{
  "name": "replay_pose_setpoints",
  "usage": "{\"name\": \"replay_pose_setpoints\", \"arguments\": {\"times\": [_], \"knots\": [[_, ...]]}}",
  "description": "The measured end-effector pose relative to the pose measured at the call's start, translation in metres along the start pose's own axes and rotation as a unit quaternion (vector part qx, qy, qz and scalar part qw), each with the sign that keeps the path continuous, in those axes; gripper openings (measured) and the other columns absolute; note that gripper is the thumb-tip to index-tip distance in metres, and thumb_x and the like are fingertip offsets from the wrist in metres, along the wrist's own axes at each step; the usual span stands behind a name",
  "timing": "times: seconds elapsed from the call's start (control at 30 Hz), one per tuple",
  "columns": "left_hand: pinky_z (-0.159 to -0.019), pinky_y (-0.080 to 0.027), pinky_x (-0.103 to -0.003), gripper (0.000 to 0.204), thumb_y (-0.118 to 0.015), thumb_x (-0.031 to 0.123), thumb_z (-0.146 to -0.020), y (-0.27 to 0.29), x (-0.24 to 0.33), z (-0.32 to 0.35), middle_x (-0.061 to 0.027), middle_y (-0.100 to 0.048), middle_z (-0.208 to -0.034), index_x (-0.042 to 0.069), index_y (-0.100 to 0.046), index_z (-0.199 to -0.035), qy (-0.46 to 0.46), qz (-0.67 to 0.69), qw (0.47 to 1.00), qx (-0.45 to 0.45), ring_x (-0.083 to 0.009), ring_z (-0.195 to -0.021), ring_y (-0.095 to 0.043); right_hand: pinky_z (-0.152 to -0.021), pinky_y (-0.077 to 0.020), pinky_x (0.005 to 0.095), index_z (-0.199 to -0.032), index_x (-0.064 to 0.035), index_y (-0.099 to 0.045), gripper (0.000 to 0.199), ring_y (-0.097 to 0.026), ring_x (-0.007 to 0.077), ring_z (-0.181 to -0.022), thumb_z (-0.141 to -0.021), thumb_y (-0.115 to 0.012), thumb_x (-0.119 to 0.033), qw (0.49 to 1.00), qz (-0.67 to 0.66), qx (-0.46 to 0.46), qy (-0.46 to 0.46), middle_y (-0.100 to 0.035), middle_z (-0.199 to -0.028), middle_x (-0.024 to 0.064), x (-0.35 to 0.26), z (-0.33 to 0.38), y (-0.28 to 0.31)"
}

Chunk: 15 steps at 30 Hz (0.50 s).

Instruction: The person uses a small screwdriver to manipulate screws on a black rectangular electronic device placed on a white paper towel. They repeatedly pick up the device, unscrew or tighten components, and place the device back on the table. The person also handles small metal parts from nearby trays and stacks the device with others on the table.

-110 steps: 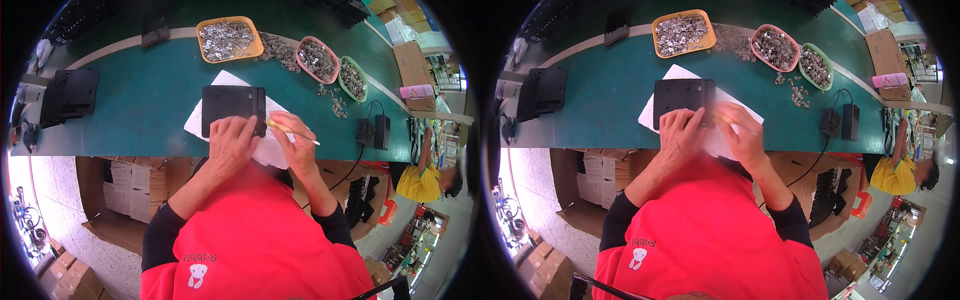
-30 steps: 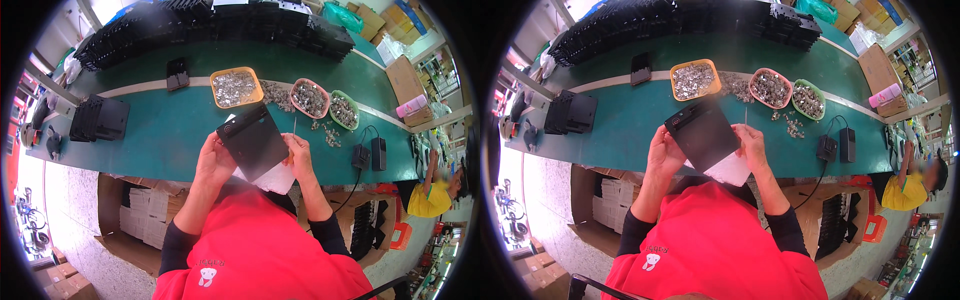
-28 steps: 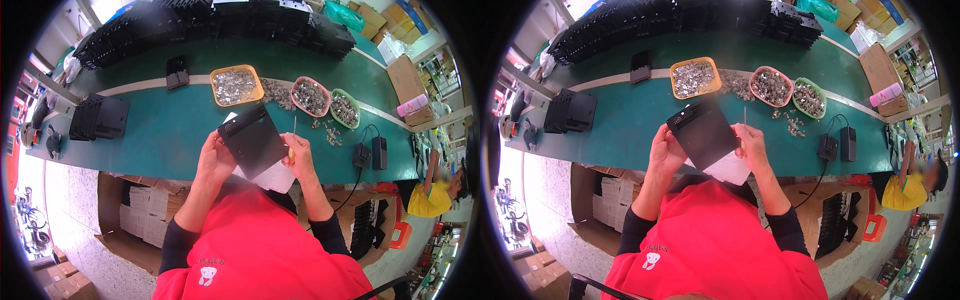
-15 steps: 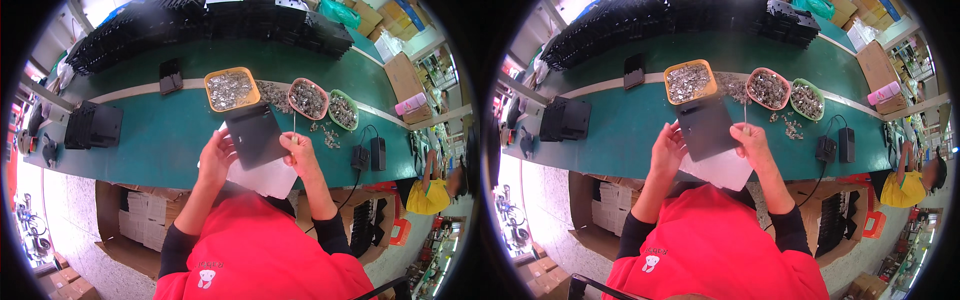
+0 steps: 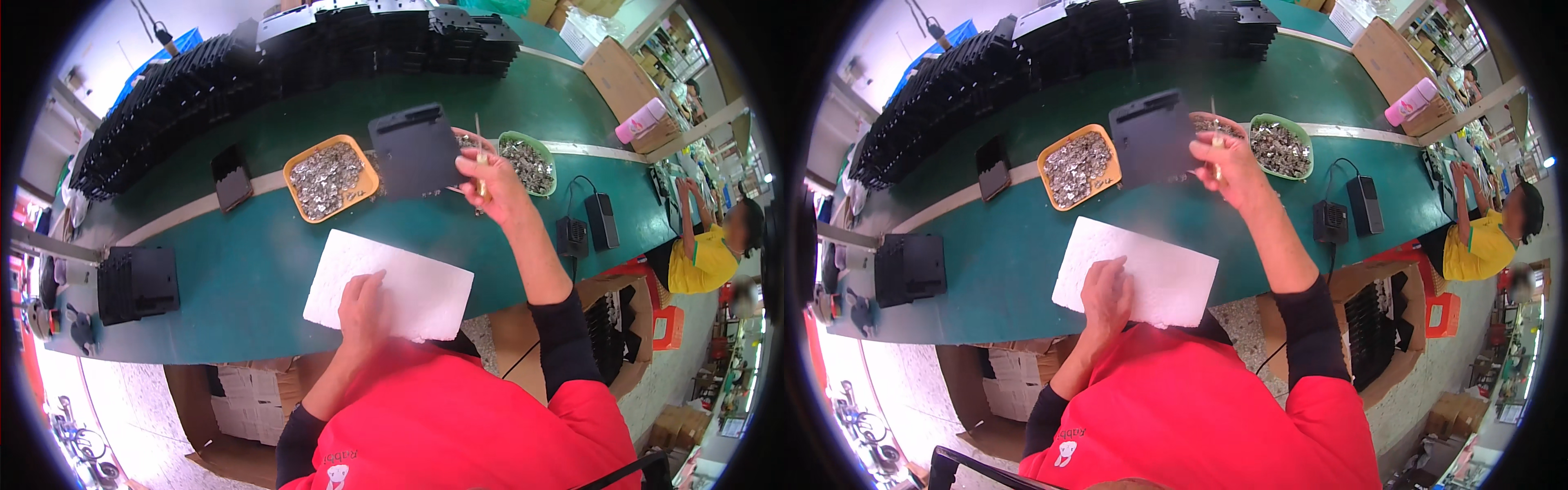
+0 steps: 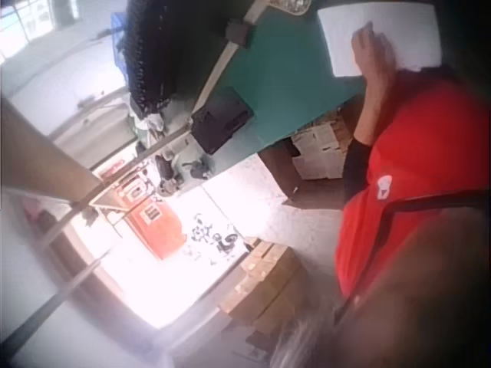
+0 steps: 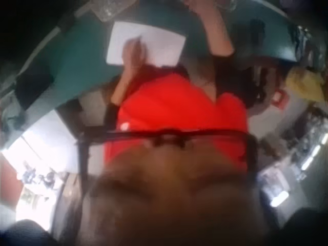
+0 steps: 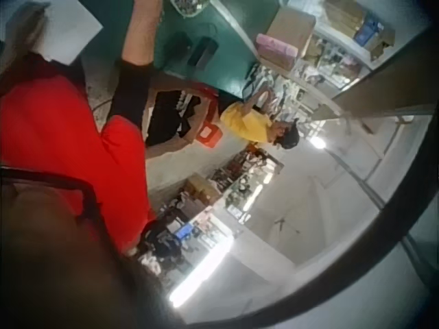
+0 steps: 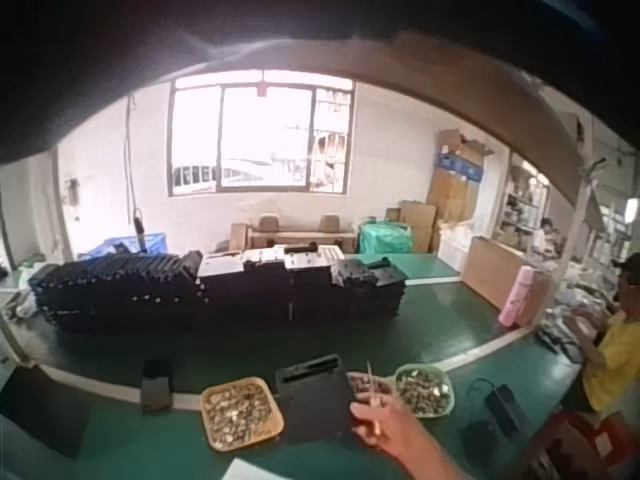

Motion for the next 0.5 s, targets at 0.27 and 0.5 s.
{"name": "replay_pose_setpoints", "arguments": {"times": [0.27, 0.5], "knots": [[-0.074, -0.05, -0.04, 0.038, -0.065, -0.003, -0.072, -0.003, 0.003, -0.001, -0.017, -0.061, -0.094, 0.002, -0.063, -0.109, -0.002, -0.016, 1.0, -0.02, -0.0338, -0.086, -0.059, -0.038, -0.0388, 0.0222, -0.121, -0.0036, -0.053, 0.039, -0.065, 0.0142, -0.059, -0.087, -0.07, -0.014, 0.987, 0.081, 0.085, 0.11, -0.06, -0.087, 0.0041, -0.09, -0.065, 0.065], [-0.072, -0.05, -0.038, 0.033, -0.067, -0.003, -0.073, -0.006, 0.008, -0.005, -0.0151, -0.061, -0.092, 0.003, -0.066, -0.105, -0.011, -0.06, 0.998, -0.03, -0.032, -0.083, -0.06, -0.043, -0.0434, 0.0236, -0.103, -0.0057, -0.064, 0.021, -0.067, 0.0152, -0.064, -0.086, -0.071, -0.014, 0.966, 0.121, 0.143, 0.178, -0.065, -0.084, 0.0029, -0.174, -0.174, 0.131]]}}
Point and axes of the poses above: each hand's wrist, its own z-axis away from the middle knuckle, its own y-axis out of the back of the hand, x = y × z, the point moved 9 cm from there along -z, towards the middle knuckle
